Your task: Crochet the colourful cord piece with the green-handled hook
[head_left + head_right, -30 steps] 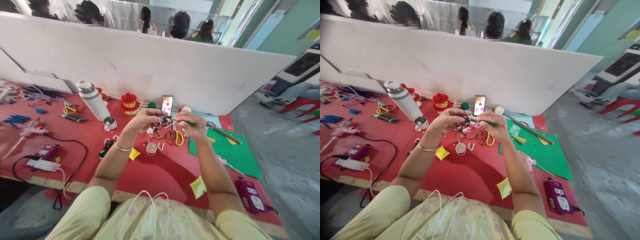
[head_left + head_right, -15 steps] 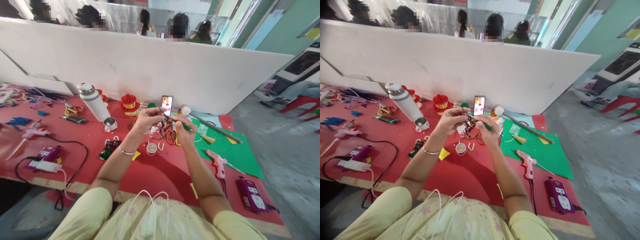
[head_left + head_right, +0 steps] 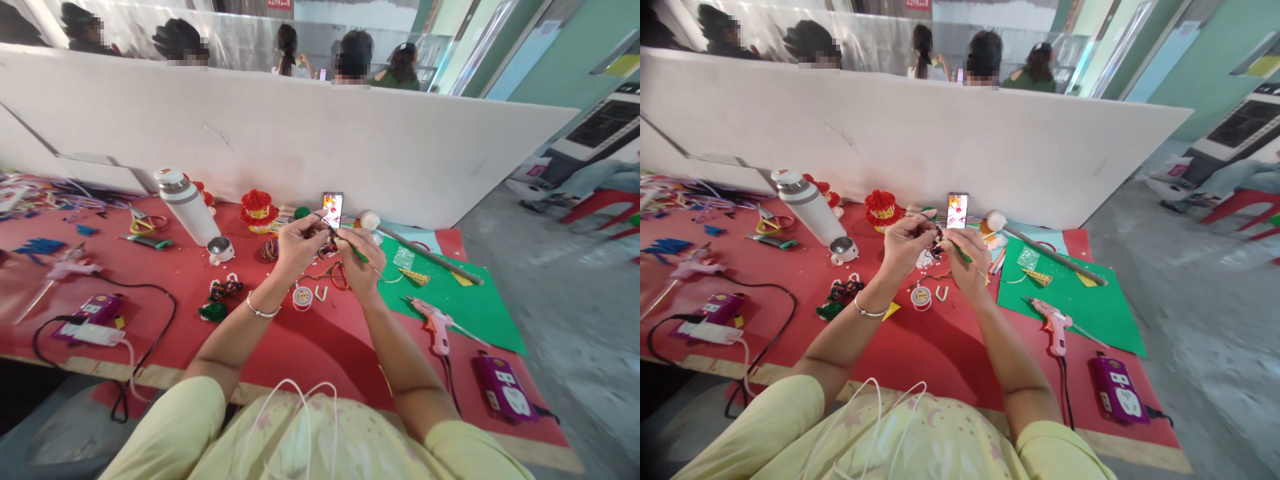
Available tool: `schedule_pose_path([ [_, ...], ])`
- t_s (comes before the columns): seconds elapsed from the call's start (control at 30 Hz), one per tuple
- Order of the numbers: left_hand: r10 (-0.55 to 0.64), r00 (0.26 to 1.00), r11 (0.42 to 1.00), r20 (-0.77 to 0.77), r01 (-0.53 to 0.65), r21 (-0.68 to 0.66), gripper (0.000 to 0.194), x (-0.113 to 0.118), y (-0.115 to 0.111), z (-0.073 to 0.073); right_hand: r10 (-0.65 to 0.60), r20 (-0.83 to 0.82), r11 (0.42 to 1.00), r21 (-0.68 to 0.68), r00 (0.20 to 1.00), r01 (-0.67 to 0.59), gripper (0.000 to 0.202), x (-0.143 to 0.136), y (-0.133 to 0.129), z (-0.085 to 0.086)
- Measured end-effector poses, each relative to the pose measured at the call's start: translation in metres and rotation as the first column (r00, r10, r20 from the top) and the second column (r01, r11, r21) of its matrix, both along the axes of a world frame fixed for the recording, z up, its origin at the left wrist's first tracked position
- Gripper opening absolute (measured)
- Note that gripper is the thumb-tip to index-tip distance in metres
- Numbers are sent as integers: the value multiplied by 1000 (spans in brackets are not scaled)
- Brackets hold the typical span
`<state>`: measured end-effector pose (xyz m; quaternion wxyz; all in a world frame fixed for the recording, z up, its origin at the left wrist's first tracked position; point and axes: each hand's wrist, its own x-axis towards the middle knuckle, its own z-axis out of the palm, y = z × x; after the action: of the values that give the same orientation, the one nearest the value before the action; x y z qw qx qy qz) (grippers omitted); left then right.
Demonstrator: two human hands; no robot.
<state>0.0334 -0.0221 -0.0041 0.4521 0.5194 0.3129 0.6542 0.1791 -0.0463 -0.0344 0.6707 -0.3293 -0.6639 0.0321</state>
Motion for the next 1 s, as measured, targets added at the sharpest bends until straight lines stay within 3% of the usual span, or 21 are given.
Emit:
schedule_pose_path([
  [0.07,50,997,999,-60,-50,-2,11,0,-1,0,-17,24,1000,-9,1000,17,24,-1,0,-1],
  [0.13,2,1000,998,-17,-3,-64,17,-1,-1,3,-55,25,998,34,998,54,24,-3,2,-5],
  [0.2,-132,988,973,85,146,-177,29,-4,0,8,-85,-1,993,78,996,85,21,-3,6,-11],
  [0.27,-278,945,905,172,318,-284,35,-10,2,13,-65,-26,993,100,998,67,19,0,10,-17],
  [0.4,-455,867,783,205,499,-371,36,-27,9,17,102,0,991,88,995,-102,21,13,17,-18],
  [0.57,-473,872,769,126,478,-425,35,-40,15,17,279,153,955,61,948,-291,28,34,21,-1],
  [0.77,-442,897,816,28,415,-402,33,-42,17,21,320,279,947,-52,905,-318,31,47,18,18],
  [1.0,-454,891,834,-26,414,-365,30,-43,17,21,357,308,934,-114,882,-338,32,52,8,27],
])
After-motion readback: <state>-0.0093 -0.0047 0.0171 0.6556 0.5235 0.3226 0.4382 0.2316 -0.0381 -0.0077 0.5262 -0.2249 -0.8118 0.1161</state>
